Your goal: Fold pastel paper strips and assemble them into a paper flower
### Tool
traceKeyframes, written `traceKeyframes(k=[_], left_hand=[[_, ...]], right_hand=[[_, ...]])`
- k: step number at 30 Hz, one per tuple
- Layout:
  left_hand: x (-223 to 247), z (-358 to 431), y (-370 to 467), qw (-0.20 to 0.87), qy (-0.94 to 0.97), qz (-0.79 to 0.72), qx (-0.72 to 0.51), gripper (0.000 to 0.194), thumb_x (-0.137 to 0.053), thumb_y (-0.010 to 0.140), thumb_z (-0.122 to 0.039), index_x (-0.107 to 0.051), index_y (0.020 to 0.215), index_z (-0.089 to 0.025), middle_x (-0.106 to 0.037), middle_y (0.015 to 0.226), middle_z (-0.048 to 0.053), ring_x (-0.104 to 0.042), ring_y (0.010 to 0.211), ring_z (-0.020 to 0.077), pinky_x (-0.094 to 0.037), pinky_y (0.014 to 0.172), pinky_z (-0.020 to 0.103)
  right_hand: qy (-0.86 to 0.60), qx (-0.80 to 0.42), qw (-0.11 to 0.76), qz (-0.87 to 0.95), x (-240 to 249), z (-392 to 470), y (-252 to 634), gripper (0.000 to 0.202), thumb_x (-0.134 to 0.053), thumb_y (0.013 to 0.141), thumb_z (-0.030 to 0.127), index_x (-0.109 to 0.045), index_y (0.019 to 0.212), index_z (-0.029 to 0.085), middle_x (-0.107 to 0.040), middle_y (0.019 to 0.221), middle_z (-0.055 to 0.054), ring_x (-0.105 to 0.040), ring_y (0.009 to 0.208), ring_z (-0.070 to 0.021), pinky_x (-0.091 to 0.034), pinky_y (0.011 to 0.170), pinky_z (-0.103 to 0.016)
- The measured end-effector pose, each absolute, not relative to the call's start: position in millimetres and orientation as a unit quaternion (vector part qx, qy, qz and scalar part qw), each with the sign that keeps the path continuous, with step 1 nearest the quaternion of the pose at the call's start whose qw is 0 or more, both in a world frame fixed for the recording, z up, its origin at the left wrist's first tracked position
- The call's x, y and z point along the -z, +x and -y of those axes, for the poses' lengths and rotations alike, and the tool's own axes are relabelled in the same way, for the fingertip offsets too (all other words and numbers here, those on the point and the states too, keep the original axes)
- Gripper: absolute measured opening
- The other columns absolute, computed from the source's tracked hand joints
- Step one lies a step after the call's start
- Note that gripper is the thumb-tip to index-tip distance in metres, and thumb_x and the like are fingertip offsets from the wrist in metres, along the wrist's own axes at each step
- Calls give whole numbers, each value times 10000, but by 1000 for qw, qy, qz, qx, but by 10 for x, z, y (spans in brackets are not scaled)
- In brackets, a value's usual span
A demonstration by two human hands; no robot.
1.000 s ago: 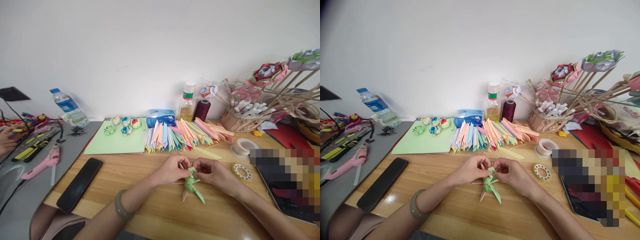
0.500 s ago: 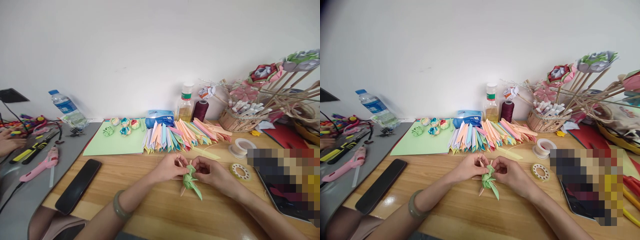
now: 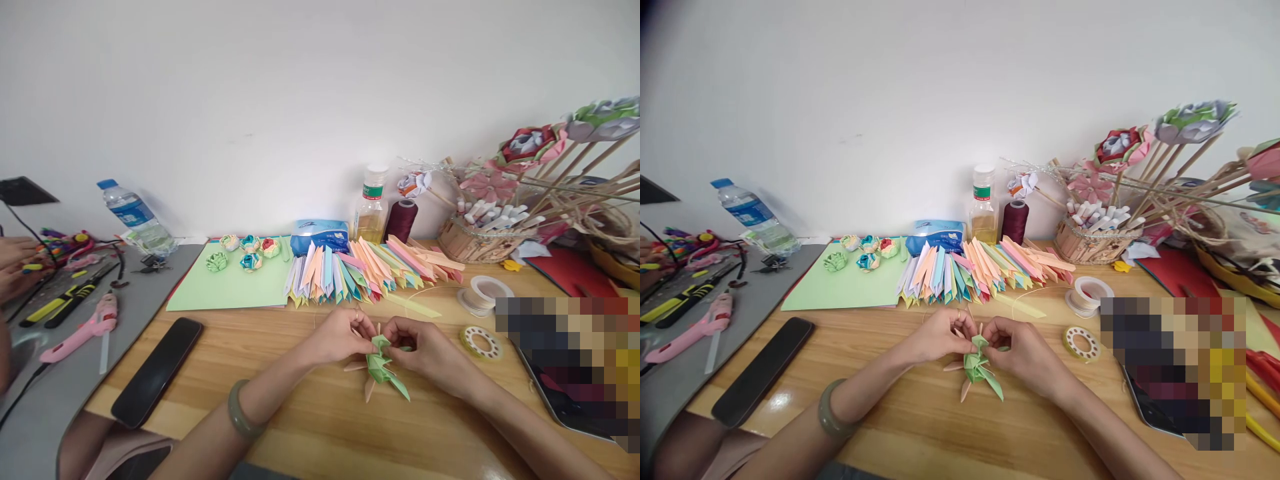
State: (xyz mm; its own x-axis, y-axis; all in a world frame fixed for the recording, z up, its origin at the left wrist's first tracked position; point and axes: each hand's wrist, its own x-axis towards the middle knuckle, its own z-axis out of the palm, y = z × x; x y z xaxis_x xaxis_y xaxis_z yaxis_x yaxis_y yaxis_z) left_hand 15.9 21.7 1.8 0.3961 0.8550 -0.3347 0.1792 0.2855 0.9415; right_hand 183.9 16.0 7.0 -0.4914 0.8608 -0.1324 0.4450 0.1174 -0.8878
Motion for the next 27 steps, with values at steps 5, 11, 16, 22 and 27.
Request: traceKeyframes(k=[5,11,16,22,27], left_hand=[[56,-164,168,545,606,-497,-300,96,-535,555,-72,-515,612,-147,-503,591,-37,-455,545,79,-350,514,200],[29,-124,155,472,663,-480,-326,120,-509,566,-59,-486,621,-162,-485,602,-39,-432,552,79,-342,507,195],[-78,-164,126,620,545,-432,-364,302,-534,645,-124,-519,942,-176,-547,805,12,-525,673,111,-431,608,235],[-36,-175,137,615,547,-408,-396,157,-618,691,-266,-543,762,-148,-557,717,10,-557,666,123,-461,618,253],[-13,-120,154,319,665,-422,-527,57,-552,766,-215,-539,759,-160,-589,771,42,-565,667,120,-467,558,231]], right_hand=[[-491,-377,230,751,-11,-108,1807,77,-494,693,162,-473,627,195,-556,565,39,-489,513,-108,-361,466,-202],[-431,-249,270,824,0,-76,1852,111,-463,726,112,-524,750,201,-593,690,-9,-531,606,-143,-409,558,-254],[-359,-224,335,841,-40,-108,1887,110,-462,796,132,-533,763,210,-620,775,-40,-571,746,-175,-440,672,-308],[-360,-176,402,823,-128,-120,1940,93,-505,796,157,-556,800,235,-588,972,-58,-534,937,-205,-423,786,-347],[-483,-263,397,735,-231,-83,1943,111,-485,822,297,-534,762,218,-573,723,-13,-531,662,-159,-423,588,-268]])
